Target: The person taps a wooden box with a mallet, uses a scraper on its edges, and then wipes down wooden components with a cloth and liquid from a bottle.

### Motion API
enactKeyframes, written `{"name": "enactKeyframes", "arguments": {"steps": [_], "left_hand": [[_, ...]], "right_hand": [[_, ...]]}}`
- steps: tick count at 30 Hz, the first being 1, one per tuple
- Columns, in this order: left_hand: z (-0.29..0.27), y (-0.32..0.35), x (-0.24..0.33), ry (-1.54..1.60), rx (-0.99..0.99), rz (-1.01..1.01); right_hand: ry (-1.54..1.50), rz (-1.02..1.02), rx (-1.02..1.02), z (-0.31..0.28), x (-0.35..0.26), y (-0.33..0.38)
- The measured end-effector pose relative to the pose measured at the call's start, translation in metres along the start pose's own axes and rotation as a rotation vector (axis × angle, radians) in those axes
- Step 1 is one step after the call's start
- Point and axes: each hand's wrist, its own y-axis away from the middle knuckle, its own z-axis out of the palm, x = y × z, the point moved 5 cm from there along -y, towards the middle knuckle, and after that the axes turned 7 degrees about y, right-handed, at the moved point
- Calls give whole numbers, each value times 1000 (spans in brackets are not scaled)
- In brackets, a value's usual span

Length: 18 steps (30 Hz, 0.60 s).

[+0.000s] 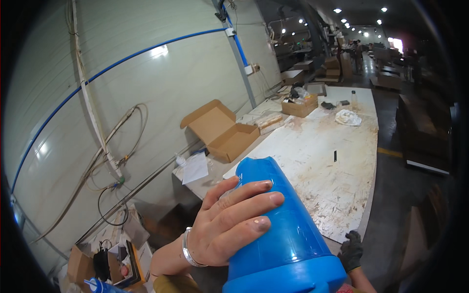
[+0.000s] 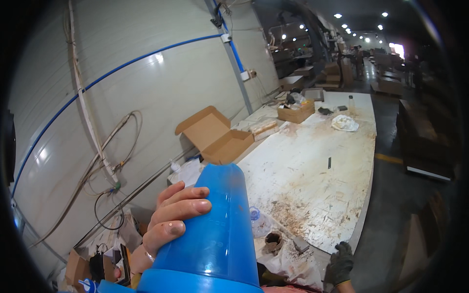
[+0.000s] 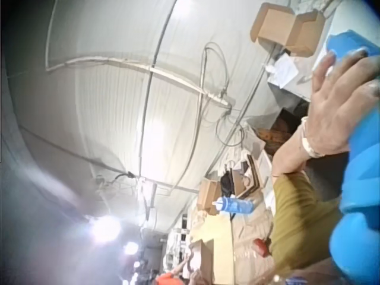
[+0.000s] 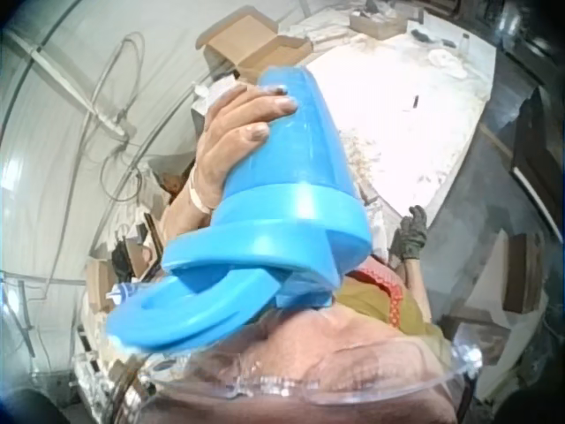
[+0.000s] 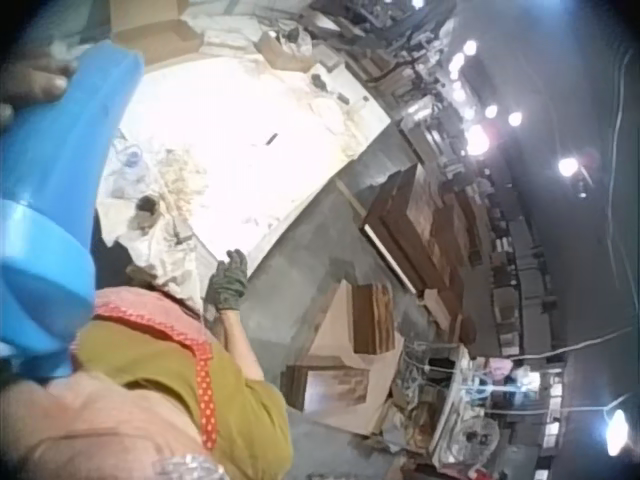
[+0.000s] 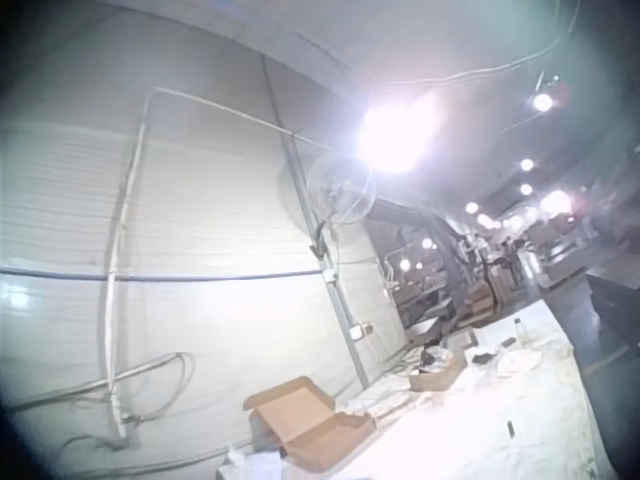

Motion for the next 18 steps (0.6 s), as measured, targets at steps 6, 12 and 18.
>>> {"name": "enactKeyframes", "arguments": {"steps": [6, 12, 18], "left_hand": [[21, 60, -19, 202, -67, -175], [51, 113, -17, 740, -217, -628], [103, 29, 2, 2955, 787, 1275]], "right_hand": [[45, -56, 132, -2, 5, -27], [-12, -92, 85, 24, 18, -46], [87, -50, 117, 21, 2, -59]]}}
